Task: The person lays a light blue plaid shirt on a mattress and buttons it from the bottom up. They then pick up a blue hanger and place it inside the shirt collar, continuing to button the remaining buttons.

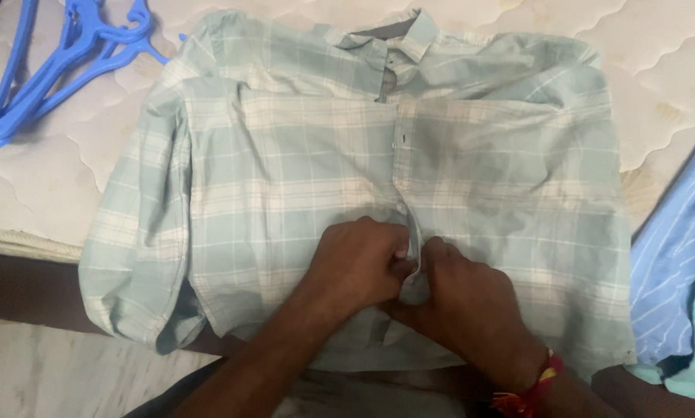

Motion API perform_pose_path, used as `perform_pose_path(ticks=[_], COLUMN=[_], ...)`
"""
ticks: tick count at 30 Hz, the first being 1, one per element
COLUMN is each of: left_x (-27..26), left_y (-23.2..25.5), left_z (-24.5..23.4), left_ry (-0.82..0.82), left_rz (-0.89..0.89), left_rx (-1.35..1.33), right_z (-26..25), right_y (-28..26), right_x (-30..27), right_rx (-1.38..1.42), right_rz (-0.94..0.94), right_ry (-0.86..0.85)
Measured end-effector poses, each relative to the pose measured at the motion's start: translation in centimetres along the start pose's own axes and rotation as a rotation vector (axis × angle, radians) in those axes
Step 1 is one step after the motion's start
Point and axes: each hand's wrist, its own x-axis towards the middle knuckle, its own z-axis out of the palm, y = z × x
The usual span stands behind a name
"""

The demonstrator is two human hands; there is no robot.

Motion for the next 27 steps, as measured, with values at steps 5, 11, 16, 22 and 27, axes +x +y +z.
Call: perform_pose_path(ticks=[5, 11, 16, 22, 27], left_x=[0.1, -0.2, -0.2, -0.2, 0.0], left_y=[-0.7, -0.5, 0.1, 0.0, -0.9], left_z=[0.1, -0.3, -0.9, -0.6, -0.3], left_ry=[0.043, -0.05, -0.119, -0.091, -0.064], left_rz=[0.032, -0.046, -0.028, -0.043, -0.011], left_rx=[-0.046, -0.076, -0.056, -0.092, -0.176], right_z=[-0.1, -1.0, -1.2, -0.3, 0.4], right_y=[1.1, 2.6, 3.1, 3.5, 4.1], right_x=[0.4, 0.3, 0.9, 1.5, 2.1], right_rx=[0.062, 0.153, 0.334, 0.566, 0.72], right_rz=[0.012, -0.027, 0.052, 0.065, -0.044], right_ry=[0.005, -0.001, -0.081, -0.128, -0.096])
